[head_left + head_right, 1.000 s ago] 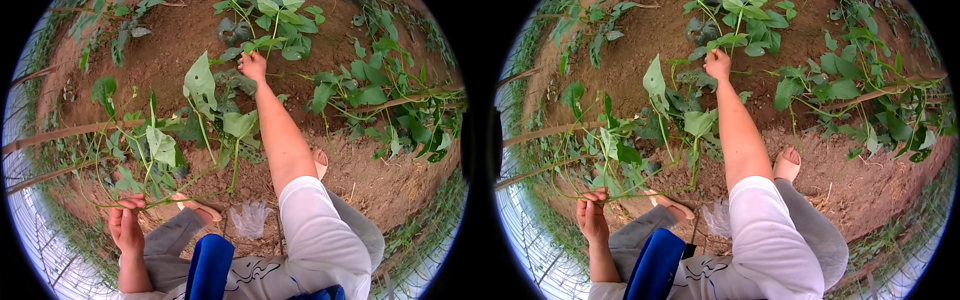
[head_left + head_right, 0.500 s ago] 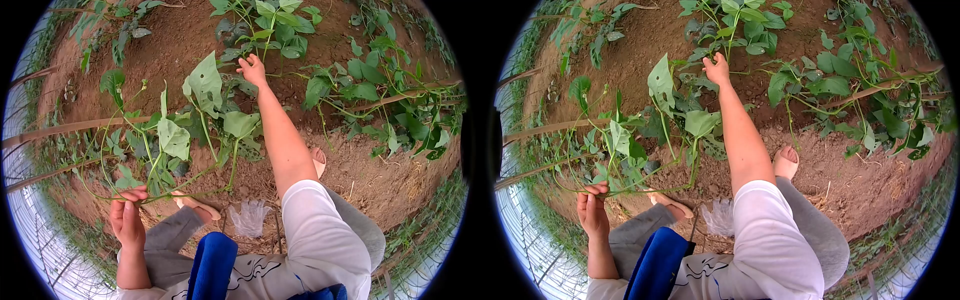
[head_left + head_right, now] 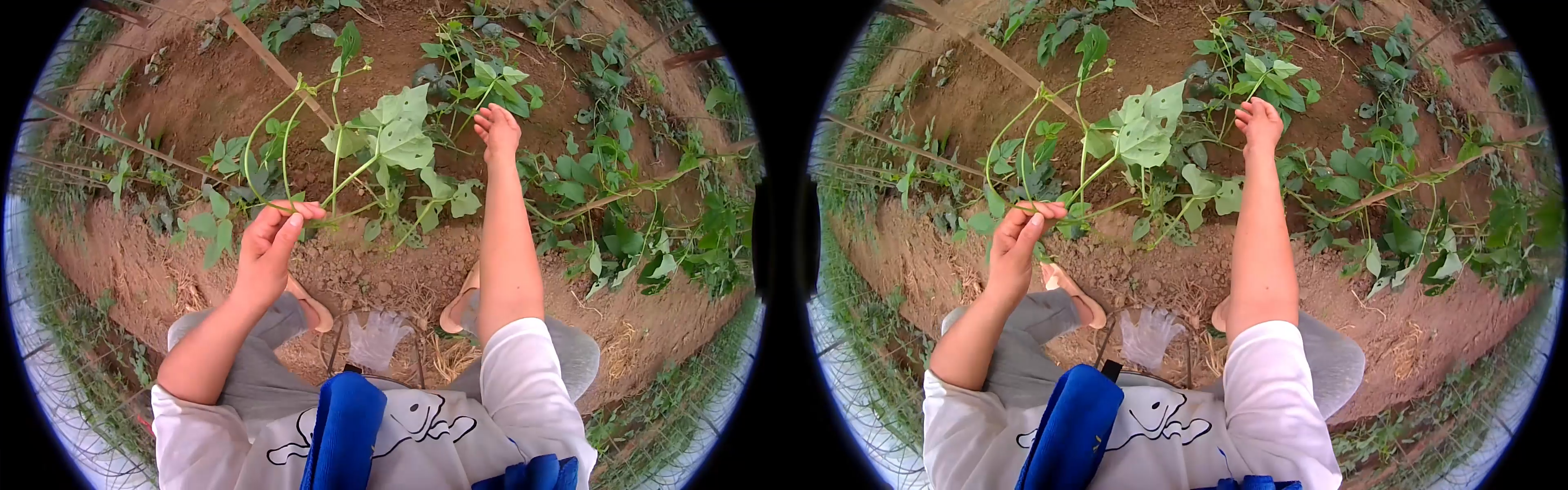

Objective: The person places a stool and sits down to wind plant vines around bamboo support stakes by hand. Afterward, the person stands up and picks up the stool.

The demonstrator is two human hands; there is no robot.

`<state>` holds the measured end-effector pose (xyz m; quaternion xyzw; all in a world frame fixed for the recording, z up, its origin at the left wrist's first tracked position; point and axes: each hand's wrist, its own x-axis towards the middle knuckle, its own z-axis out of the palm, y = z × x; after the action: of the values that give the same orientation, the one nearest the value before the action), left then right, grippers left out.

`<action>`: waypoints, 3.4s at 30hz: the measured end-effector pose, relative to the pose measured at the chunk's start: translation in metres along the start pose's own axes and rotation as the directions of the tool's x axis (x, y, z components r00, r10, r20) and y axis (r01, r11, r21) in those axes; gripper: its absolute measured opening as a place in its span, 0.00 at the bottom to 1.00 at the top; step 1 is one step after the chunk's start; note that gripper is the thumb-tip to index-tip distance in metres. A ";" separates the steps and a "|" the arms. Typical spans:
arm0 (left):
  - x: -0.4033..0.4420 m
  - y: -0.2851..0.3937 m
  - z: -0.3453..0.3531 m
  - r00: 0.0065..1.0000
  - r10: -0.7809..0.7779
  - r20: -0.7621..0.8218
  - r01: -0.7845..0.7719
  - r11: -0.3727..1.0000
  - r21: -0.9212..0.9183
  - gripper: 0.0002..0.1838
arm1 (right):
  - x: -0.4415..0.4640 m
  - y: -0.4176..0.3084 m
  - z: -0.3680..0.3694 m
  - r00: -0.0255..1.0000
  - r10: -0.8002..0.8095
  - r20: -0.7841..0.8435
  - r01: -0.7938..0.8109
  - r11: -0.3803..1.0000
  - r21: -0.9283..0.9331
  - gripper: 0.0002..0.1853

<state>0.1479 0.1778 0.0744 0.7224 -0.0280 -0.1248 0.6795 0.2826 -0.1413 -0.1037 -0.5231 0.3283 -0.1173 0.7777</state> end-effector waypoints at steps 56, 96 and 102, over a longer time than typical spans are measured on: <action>0.039 -0.079 0.065 1.000 0.022 0.020 -0.025 0.985 0.171 0.09 | -0.178 -0.094 0.078 0.601 0.590 0.539 0.273 0.483 -0.832 0.16; 0.055 -0.004 0.025 0.969 0.246 -0.005 -0.242 0.958 0.156 0.15 | -0.189 -0.053 0.096 0.693 0.163 0.703 0.440 0.677 -0.590 0.08; 0.053 -0.032 0.036 0.979 -0.085 -0.187 0.074 0.995 -0.069 0.23 | -0.181 -0.058 0.094 0.717 0.122 0.686 0.435 0.690 -0.578 0.10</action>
<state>0.1868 0.1343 0.0334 0.7103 0.0696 -0.0833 0.6954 0.2145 -0.0014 0.0409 -0.8121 -0.0101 0.1450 0.5651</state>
